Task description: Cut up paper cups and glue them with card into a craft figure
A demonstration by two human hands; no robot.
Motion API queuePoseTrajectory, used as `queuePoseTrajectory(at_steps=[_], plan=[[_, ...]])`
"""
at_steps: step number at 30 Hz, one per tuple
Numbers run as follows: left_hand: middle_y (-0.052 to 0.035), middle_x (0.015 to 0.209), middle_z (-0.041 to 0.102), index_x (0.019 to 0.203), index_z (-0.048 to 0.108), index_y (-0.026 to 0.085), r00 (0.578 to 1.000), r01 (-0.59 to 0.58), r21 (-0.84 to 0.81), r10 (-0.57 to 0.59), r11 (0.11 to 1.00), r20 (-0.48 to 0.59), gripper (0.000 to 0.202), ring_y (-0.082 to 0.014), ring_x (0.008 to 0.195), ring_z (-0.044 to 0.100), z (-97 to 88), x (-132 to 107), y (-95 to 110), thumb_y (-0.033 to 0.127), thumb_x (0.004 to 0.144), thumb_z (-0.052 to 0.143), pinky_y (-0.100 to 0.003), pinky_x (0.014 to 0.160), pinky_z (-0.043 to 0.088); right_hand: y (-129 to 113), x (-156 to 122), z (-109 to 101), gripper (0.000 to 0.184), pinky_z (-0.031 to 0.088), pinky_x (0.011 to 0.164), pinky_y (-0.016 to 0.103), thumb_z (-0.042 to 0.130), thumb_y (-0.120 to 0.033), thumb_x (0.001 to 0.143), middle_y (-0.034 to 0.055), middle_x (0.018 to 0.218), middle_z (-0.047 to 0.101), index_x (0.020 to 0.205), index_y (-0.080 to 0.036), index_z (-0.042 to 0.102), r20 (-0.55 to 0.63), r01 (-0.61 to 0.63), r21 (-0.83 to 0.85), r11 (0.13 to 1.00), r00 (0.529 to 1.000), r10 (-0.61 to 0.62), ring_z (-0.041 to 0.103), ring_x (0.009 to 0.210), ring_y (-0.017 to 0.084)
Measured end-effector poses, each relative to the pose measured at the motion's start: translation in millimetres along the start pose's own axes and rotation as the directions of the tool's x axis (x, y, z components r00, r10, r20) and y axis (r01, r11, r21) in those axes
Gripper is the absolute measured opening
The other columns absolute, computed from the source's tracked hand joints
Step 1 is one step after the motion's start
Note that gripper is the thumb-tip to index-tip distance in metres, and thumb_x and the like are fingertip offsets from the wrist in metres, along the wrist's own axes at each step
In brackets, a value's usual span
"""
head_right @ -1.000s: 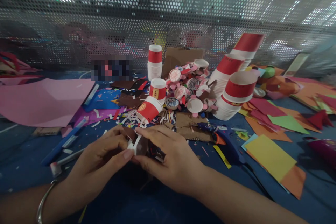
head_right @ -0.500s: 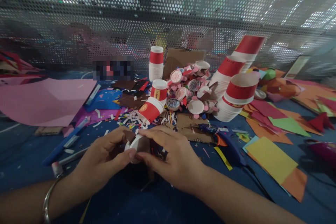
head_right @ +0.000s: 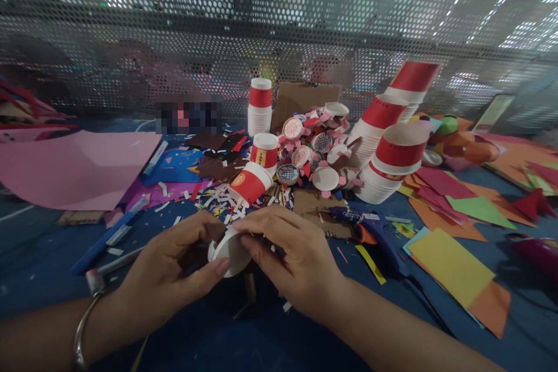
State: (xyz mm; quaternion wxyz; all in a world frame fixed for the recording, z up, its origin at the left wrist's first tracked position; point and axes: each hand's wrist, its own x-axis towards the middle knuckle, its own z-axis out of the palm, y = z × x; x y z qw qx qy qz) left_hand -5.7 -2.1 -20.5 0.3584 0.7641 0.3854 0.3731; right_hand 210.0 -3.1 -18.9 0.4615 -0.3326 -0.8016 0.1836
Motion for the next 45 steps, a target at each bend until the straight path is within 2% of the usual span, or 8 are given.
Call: queuePoseTrajectory(at_steps=[6, 13, 20, 28, 32, 38, 41, 45], plan=[[-0.0009, 0.082, 0.061, 0.079, 0.058, 0.021, 1.0, -0.011, -0.01, 0.012, 1.0, 0.013, 0.019, -0.0149, 0.073, 0.055, -1.5, -2.3, -1.2, 0.032, 0.093, 0.065, -0.028, 0.065, 0.045, 0.6, 0.6, -0.4, 0.019, 0.06, 0.087, 0.027, 0.065, -0.01, 0.094, 0.0047, 0.102, 0.078, 0.109, -0.02, 0.072, 0.008, -0.036, -0.004, 0.999, 0.999, 0.036, 0.074, 0.099, 0.015], [0.0008, 0.076, 0.058, 0.075, 0.056, 0.019, 0.99, 0.138, -0.223, -0.133, 0.965, 0.037, 0.024, -0.0112, 0.066, 0.049, 1.4, 2.6, -2.3, 0.032, 0.092, 0.066, -0.024, 0.059, 0.042, 3.1, 2.2, -0.8, 0.013, 0.057, 0.081, 0.024, 0.067, -0.019, 0.095, 0.0007, 0.099, 0.078, 0.107, -0.022, 0.072, 0.019, -0.149, -0.023, 0.989, 0.989, 0.149, 0.073, 0.091, 0.013], [0.0014, 0.075, 0.065, 0.074, 0.061, 0.016, 0.929, 0.367, -0.599, -0.316, 0.711, 0.193, 0.03, -0.0096, 0.069, 0.062, 5.4, 8.1, -5.5, 0.038, 0.088, 0.076, -0.021, 0.067, 0.053, 5.4, 3.9, -0.8, 0.013, 0.055, 0.076, 0.024, 0.069, -0.03, 0.096, -0.0008, 0.096, 0.077, 0.106, -0.023, 0.073, 0.053, -0.288, 0.036, 0.957, 0.957, 0.286, 0.072, 0.085, 0.013], [-0.0019, 0.084, 0.071, 0.076, 0.065, 0.014, 0.857, 0.482, -0.718, -0.44, 0.503, 0.267, 0.031, -0.0118, 0.079, 0.069, 9.1, 4.6, -1.3, 0.036, 0.08, 0.087, -0.022, 0.073, 0.06, 8.1, 3.0, 0.2, 0.012, 0.054, 0.079, 0.028, 0.069, -0.029, 0.096, 0.0001, 0.095, 0.077, 0.105, -0.023, 0.074, 0.055, -0.24, -0.006, 0.971, 0.969, 0.24, 0.071, 0.086, 0.014], [-0.0017, 0.082, 0.072, 0.078, 0.069, 0.013, 0.848, 0.496, -0.75, -0.432, 0.438, 0.309, 0.029, -0.0103, 0.079, 0.069, 9.2, 5.5, 0.8, 0.033, 0.078, 0.089, -0.021, 0.075, 0.059, 7.4, 2.1, 2.9, 0.011, 0.055, 0.079, 0.03, 0.068, -0.027, 0.097, 0.0014, 0.094, 0.076, 0.105, -0.023, 0.074, 0.05, -0.212, 0.008, 0.977, 0.976, 0.212, 0.071, 0.087, 0.015], [-0.0002, 0.085, 0.072, 0.083, 0.066, 0.015, 0.836, 0.533, -0.705, -0.418, 0.467, 0.355, 0.026, -0.0116, 0.081, 0.07, 8.4, 3.2, -0.8, 0.029, 0.079, 0.088, -0.024, 0.074, 0.06, 7.5, 0.5, 5.0, 0.012, 0.057, 0.083, 0.033, 0.068, -0.025, 0.095, 0.003, 0.1, 0.076, 0.107, -0.025, 0.072, 0.055, -0.18, 0.007, 0.984, 0.982, 0.179, 0.071, 0.093, 0.018], [0.0024, 0.084, 0.07, 0.081, 0.062, 0.017, 0.879, 0.461, -0.701, -0.39, 0.544, 0.275, 0.027, -0.011, 0.08, 0.069, 8.3, 2.9, -3.0, 0.028, 0.08, 0.087, -0.024, 0.076, 0.059, 6.9, 0.7, 3.1, 0.015, 0.057, 0.082, 0.032, 0.07, -0.027, 0.095, 0.002, 0.101, 0.076, 0.109, -0.025, 0.07, 0.04, -0.2, -0.017, 0.98, 0.979, 0.201, 0.071, 0.093, 0.017], [0.0026, 0.083, 0.069, 0.085, 0.067, 0.018, 0.942, 0.314, -0.617, -0.32, 0.721, 0.106, 0.022, -0.0092, 0.078, 0.065, 8.4, 3.8, -4.2, 0.028, 0.08, 0.086, -0.021, 0.076, 0.055, 4.4, 2.5, 0.5, 0.019, 0.057, 0.082, 0.029, 0.071, -0.025, 0.094, 0.001, 0.102, 0.075, 0.113, -0.024, 0.069, -0.016, -0.198, -0.025, 0.98, 0.98, 0.198, 0.071, 0.091, 0.015]])
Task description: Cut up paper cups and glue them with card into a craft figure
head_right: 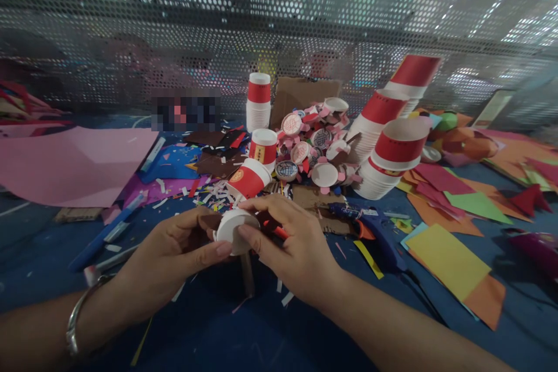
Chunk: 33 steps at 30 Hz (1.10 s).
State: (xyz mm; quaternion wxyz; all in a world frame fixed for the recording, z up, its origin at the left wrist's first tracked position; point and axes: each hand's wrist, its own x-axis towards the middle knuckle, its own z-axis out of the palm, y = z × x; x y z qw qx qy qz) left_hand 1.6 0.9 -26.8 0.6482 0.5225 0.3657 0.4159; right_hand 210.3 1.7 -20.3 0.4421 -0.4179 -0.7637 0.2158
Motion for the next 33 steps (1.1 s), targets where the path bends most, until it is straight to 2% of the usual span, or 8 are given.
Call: queuePoseTrajectory(at_steps=[4, 8, 16, 19, 21, 24, 28, 33], plan=[[0.001, 0.095, 0.07, 0.103, 0.073, 0.024, 0.994, -0.108, 0.118, 0.105, 0.987, 0.031, 0.023, -0.0118, 0.086, 0.066, -0.4, -2.4, 1.2, 0.027, 0.083, 0.084, -0.022, 0.077, 0.055, -1.4, -0.1, -1.4, 0.021, 0.057, 0.083, 0.026, 0.07, -0.022, 0.094, 0.0017, 0.104, 0.076, 0.115, -0.023, 0.07, -0.006, 0.031, 0.025, 0.999, 1.0, -0.031, 0.072, 0.093, 0.014], [-0.0029, 0.106, 0.066, 0.101, 0.075, 0.023, 0.99, -0.131, 0.255, 0.111, 0.958, 0.088, 0.021, -0.0171, 0.094, 0.065, -2.1, -4.1, 2.0, 0.032, 0.084, 0.082, -0.026, 0.077, 0.054, 0.4, -1.4, -1.8, 0.02, 0.057, 0.085, 0.026, 0.069, -0.021, 0.095, 0.0024, 0.105, 0.076, 0.115, -0.023, 0.071, 0.035, 0.075, 0.049, 0.996, 0.996, -0.077, 0.072, 0.096, 0.015], [-0.0023, 0.1, 0.061, 0.094, 0.072, 0.02, 0.973, -0.092, 0.129, 0.062, 0.987, 0.223, 0.019, -0.0166, 0.091, 0.06, -3.2, -4.5, 9.0, 0.03, 0.081, 0.083, -0.029, 0.081, 0.052, -1.2, 1.3, -5.4, 0.029, 0.056, 0.092, 0.029, 0.067, -0.018, 0.096, 0.0024, 0.11, 0.076, 0.123, -0.027, 0.071, 0.103, 0.14, 0.103, 0.985, 0.983, -0.151, 0.071, 0.102, 0.015], [-0.0033, 0.097, 0.059, 0.087, 0.072, 0.019, 0.978, -0.082, 0.136, 0.053, 0.987, 0.204, 0.019, -0.0178, 0.093, 0.057, -4.1, -4.9, 11.1, 0.036, 0.085, 0.081, -0.03, 0.084, 0.05, -2.3, 3.2, -8.1, 0.031, 0.056, 0.094, 0.034, 0.067, -0.021, 0.097, 0.0037, 0.113, 0.076, 0.127, -0.029, 0.07, 0.129, 0.137, 0.115, 0.984, 0.98, -0.152, 0.07, 0.105, 0.018], [-0.0046, 0.105, 0.058, 0.085, 0.073, 0.02, 0.982, -0.082, 0.132, 0.058, 0.988, 0.18, 0.018, -0.0195, 0.1, 0.058, -4.4, -4.9, 11.4, 0.035, 0.084, 0.081, -0.032, 0.087, 0.051, -2.6, 4.0, -9.4, 0.032, 0.055, 0.096, 0.037, 0.066, -0.021, 0.097, 0.0045, 0.116, 0.075, 0.128, -0.03, 0.07, 0.138, 0.13, 0.122, 0.984, 0.98, -0.146, 0.069, 0.109, 0.019], [-0.0053, 0.111, 0.059, 0.082, 0.071, 0.02, 0.977, -0.149, 0.175, 0.118, 0.973, 0.177, 0.016, -0.0215, 0.109, 0.058, -4.8, -4.3, 10.6, 0.031, 0.083, 0.082, -0.033, 0.093, 0.051, -3.1, 4.1, -10.0, 0.033, 0.053, 0.101, 0.039, 0.066, -0.022, 0.097, 0.0052, 0.122, 0.073, 0.129, -0.03, 0.069, 0.146, 0.129, 0.132, 0.983, 0.978, -0.148, 0.066, 0.117, 0.021], [-0.0044, 0.11, 0.063, 0.074, 0.063, 0.019, 0.958, -0.273, 0.315, 0.226, 0.909, 0.178, 0.021, -0.021, 0.111, 0.06, -5.4, -5.2, 11.1, 0.025, 0.083, 0.081, -0.032, 0.094, 0.05, -5.1, 1.8, -9.4, 0.037, 0.051, 0.106, 0.039, 0.066, -0.021, 0.096, 0.0079, 0.128, 0.068, 0.133, -0.026, 0.068, 0.141, 0.135, 0.112, 0.984, 0.979, -0.15, 0.062, 0.123, 0.022], [-0.0051, 0.112, 0.067, 0.076, 0.065, 0.02, 0.903, -0.427, 0.527, 0.37, 0.734, 0.217, 0.017, -0.0215, 0.111, 0.062, -4.4, -9.1, 17.0, 0.022, 0.082, 0.081, -0.032, 0.094, 0.051, -7.9, -2.7, -9.0, 0.041, 0.049, 0.108, 0.042, 0.067, -0.02, 0.093, 0.0103, 0.136, 0.062, 0.135, -0.025, 0.068, 0.12, 0.137, 0.065, 0.988, 0.982, -0.144, 0.058, 0.129, 0.025]])
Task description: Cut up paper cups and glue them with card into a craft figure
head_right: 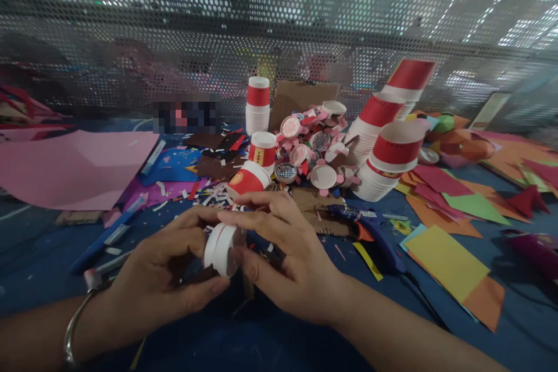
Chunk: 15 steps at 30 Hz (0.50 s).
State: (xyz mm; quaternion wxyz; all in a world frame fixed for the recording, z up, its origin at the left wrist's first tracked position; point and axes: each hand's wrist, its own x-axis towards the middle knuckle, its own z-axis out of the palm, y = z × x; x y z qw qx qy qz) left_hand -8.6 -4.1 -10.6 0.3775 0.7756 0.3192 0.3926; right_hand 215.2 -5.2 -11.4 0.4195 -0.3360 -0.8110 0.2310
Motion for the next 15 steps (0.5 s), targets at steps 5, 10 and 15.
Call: queuePoseTrajectory(at_steps=[5, 10, 15], plan=[[-0.0062, 0.12, 0.067, 0.08, 0.066, 0.021, 0.992, -0.091, 0.207, 0.108, 0.974, -0.072, 0.013, -0.0213, 0.114, 0.064, -1.4, 2.0, 1.0, 0.016, 0.082, 0.078, -0.031, 0.096, 0.052, 1.3, -1.1, 0.9, 0.038, 0.045, 0.113, 0.046, 0.067, -0.027, 0.096, 0.0094, 0.134, 0.063, 0.134, -0.027, 0.066, -0.044, -0.045, 0.042, 0.998, 0.998, 0.047, 0.053, 0.134, 0.026], [-0.0078, 0.13, 0.065, 0.097, 0.073, 0.025, 0.979, -0.175, 0.331, 0.201, 0.927, -0.045, 0.018, -0.0228, 0.109, 0.068, -2.6, -1.3, -2.7, 0.017, 0.082, 0.079, -0.034, 0.092, 0.057, 2.6, -1.6, 6.2, 0.044, 0.051, 0.109, 0.049, 0.069, -0.037, 0.095, 0.0103, 0.143, 0.057, 0.138, -0.029, 0.06, -0.027, -0.188, 0.269, 0.945, 0.979, 0.203, 0.054, 0.134, 0.028], [-0.0109, 0.131, 0.067, 0.091, 0.074, 0.025, 0.968, -0.228, 0.354, 0.251, 0.907, -0.019, 0.01, -0.0254, 0.106, 0.07, -2.3, -4.2, -3.6, 0.02, 0.083, 0.078, -0.036, 0.085, 0.061, 2.6, -0.9, 12.8, 0.06, 0.058, 0.1, 0.043, 0.074, -0.041, 0.091, 0.0122, 0.137, 0.062, 0.144, -0.027, 0.05, 0.135, -0.341, 0.554, 0.759, 0.937, 0.323, 0.066, 0.119, 0.025]])
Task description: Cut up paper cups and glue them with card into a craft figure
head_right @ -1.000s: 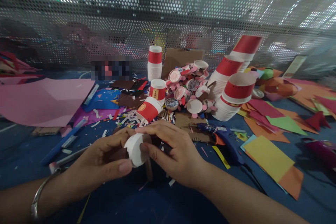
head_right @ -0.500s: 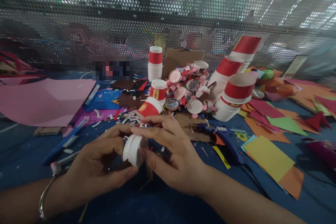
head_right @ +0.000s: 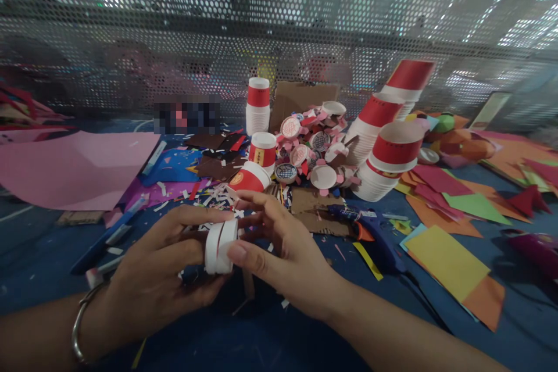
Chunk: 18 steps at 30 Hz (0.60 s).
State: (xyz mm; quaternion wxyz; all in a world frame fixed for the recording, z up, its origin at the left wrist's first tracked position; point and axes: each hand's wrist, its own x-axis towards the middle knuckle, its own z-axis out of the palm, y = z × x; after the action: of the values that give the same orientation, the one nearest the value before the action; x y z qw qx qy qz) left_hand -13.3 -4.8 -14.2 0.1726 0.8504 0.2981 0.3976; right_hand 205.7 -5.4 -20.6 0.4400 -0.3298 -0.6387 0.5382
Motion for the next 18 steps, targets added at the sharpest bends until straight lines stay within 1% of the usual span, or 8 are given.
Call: queuePoseTrajectory(at_steps=[3, 5, 7, 10, 14, 16, 18], plan=[[-0.0108, 0.132, 0.066, 0.091, 0.074, 0.025, 1.0, -0.017, 0.002, 0.017, 1.0, 0.018, 0.01, -0.0262, 0.111, 0.069, 1.1, -1.4, -1.1, 0.019, 0.084, 0.078, -0.037, 0.088, 0.062, 0.6, 1.1, 1.2, 0.063, 0.061, 0.095, 0.039, 0.075, -0.039, 0.09, 0.0113, 0.128, 0.067, 0.146, -0.026, 0.047, 0.058, -0.072, 0.126, 0.989, 0.996, 0.065, 0.07, 0.111, 0.023], [-0.0105, 0.134, 0.065, 0.094, 0.073, 0.025, 0.999, -0.042, -0.002, 0.042, 0.999, 0.03, 0.013, -0.0256, 0.114, 0.068, 1.7, -2.5, -2.6, 0.017, 0.084, 0.077, -0.037, 0.091, 0.061, 0.9, 1.4, 1.4, 0.063, 0.061, 0.092, 0.038, 0.075, -0.037, 0.091, 0.0099, 0.122, 0.07, 0.145, -0.027, 0.045, 0.081, -0.102, 0.206, 0.973, 0.993, 0.087, 0.072, 0.106, 0.021], [-0.0097, 0.135, 0.064, 0.097, 0.071, 0.025, 0.997, -0.065, 0.0, 0.065, 0.998, 0.036, 0.016, -0.0249, 0.118, 0.066, 1.7, -3.1, -4.3, 0.015, 0.085, 0.076, -0.037, 0.095, 0.059, 1.2, 1.6, 1.2, 0.062, 0.061, 0.091, 0.037, 0.076, -0.035, 0.089, 0.0092, 0.122, 0.07, 0.143, -0.027, 0.046, 0.084, -0.112, 0.253, 0.961, 0.992, 0.093, 0.072, 0.104, 0.021], [-0.0085, 0.134, 0.066, 0.095, 0.069, 0.024, 0.996, -0.079, 0.042, 0.077, 0.996, 0.048, 0.015, -0.0249, 0.121, 0.064, 0.5, -2.0, -6.0, 0.014, 0.086, 0.076, -0.039, 0.101, 0.055, 1.5, 2.1, 0.8, 0.06, 0.06, 0.089, 0.035, 0.078, -0.033, 0.088, 0.0085, 0.122, 0.069, 0.14, -0.027, 0.05, 0.07, -0.107, 0.259, 0.96, 0.993, 0.092, 0.071, 0.104, 0.02], [-0.0088, 0.134, 0.069, 0.091, 0.066, 0.023, 0.991, -0.122, 0.115, 0.114, 0.986, 0.074, 0.012, -0.0258, 0.125, 0.063, -1.4, 2.0, -3.7, 0.016, 0.086, 0.075, -0.041, 0.108, 0.048, 2.5, 3.4, 1.0, 0.058, 0.06, 0.089, 0.036, 0.078, -0.037, 0.088, 0.009, 0.122, 0.069, 0.138, -0.027, 0.051, 0.044, -0.099, 0.235, 0.967, 0.995, 0.091, 0.07, 0.107, 0.021], [-0.0091, 0.135, 0.069, 0.093, 0.065, 0.024, 0.994, -0.088, 0.111, 0.079, 0.99, 0.078, 0.013, -0.0259, 0.127, 0.062, -2.5, 3.1, 0.0, 0.021, 0.086, 0.077, -0.041, 0.108, 0.047, 3.0, 4.1, 0.8, 0.06, 0.06, 0.091, 0.036, 0.078, -0.039, 0.087, 0.0092, 0.122, 0.069, 0.138, -0.026, 0.049, 0.034, -0.103, 0.232, 0.967, 0.995, 0.098, 0.071, 0.107, 0.022], [-0.0098, 0.138, 0.067, 0.096, 0.065, 0.024, 0.996, -0.028, 0.079, 0.021, 0.996, 0.083, 0.019, -0.0271, 0.127, 0.061, -4.0, 3.3, 4.5, 0.029, 0.084, 0.08, -0.041, 0.108, 0.047, 2.6, 4.6, 0.0, 0.06, 0.06, 0.091, 0.036, 0.078, -0.038, 0.087, 0.0088, 0.121, 0.069, 0.138, -0.026, 0.049, 0.022, -0.094, 0.228, 0.969, 0.996, 0.091, 0.071, 0.106, 0.021]])
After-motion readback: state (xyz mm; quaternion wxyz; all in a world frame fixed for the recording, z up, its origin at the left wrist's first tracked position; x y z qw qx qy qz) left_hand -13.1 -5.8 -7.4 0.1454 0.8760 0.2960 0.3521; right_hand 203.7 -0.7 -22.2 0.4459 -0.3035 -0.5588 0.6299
